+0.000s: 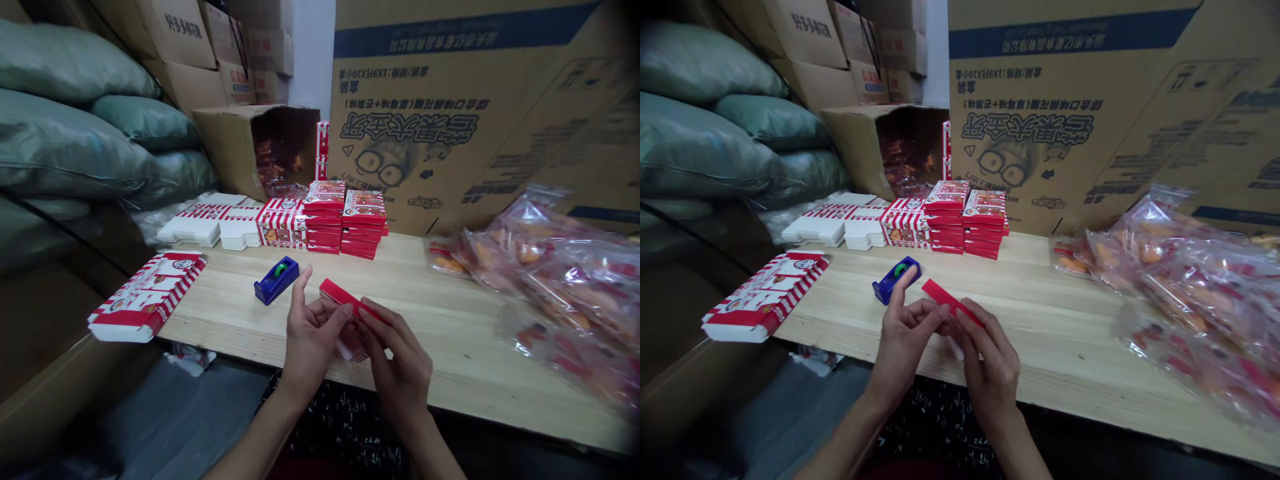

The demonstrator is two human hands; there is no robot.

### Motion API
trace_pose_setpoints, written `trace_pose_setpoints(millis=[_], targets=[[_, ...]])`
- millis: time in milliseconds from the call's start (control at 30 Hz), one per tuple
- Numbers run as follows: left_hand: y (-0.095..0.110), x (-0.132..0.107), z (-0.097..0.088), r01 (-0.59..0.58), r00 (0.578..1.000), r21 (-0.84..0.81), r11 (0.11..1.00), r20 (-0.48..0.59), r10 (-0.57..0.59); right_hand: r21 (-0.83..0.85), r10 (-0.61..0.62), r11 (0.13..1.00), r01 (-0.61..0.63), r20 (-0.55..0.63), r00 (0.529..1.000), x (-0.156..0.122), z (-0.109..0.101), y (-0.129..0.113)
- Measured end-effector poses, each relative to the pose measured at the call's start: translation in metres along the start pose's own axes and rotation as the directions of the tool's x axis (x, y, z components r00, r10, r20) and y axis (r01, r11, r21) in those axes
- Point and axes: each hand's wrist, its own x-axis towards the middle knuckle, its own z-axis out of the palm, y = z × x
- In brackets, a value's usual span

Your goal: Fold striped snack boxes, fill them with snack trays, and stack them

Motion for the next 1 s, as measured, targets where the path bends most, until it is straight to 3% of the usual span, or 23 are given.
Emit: trace_pose_setpoints(millis=[133,233,300,400,467,533,600,667,800,867,933,1000], targets=[[-0.015,0.009,-0.009,0.086,0.996,-0.011,0.996,0.021,-0.086,0.037,0.008,0.999,-0.009,0.035,0.999,-0.001,0.002,0.000],[-0.020,0.014,-0.019,0.075,0.995,0.148,0.986,0.049,-0.083,0.063,0.013,0.998,-0.018,0.079,0.997,0.002,-0.003,-0.002],[-0.020,0.021,-0.027,-0.044,0.998,0.379,0.924,0.063,0.022,0.083,0.065,0.994,-0.073,0.095,0.993,0.008,-0.010,-0.004],[-0.021,0.036,-0.044,-0.296,0.953,0.639,0.710,0.152,0.261,0.145,0.244,0.956,-0.254,0.087,0.966,0.017,-0.026,-0.003],[-0.022,0.046,-0.056,-0.378,0.926,0.653,0.656,0.254,0.280,0.247,0.405,0.880,-0.405,0.051,0.913,0.020,-0.035,0.009],[-0.023,0.052,-0.066,-0.302,0.925,0.590,0.749,0.373,0.079,0.382,0.586,0.746,-0.545,0.011,0.810,0.015,-0.039,0.028],[-0.028,0.057,-0.072,-0.123,0.867,0.542,0.832,0.466,-0.175,0.489,0.741,0.590,-0.642,-0.011,0.672,0.001,-0.037,0.049],[-0.037,0.065,-0.077,-0.048,0.818,0.575,0.817,0.492,-0.298,0.513,0.810,0.510,-0.691,-0.015,0.586,-0.018,-0.029,0.067],[-0.072,0.099,-0.080,-0.266,0.814,0.762,0.591,0.506,-0.286,0.319,0.750,0.640,-0.699,-0.057,0.660,-0.052,-0.010,0.098],[-0.092,0.122,-0.080,-0.354,0.799,0.810,0.467,0.522,-0.298,0.209,0.716,0.693,-0.690,-0.086,0.693,-0.061,-0.013,0.114],[-0.108,0.141,-0.081,-0.388,0.793,0.838,0.384,0.516,-0.325,0.078,0.678,0.734,-0.674,-0.131,0.723,-0.062,-0.030,0.130],[-0.117,0.155,-0.087,-0.389,0.817,0.863,0.322,0.485,-0.313,-0.072,0.638,0.749,-0.659,-0.190,0.746,-0.059,-0.064,0.146]])
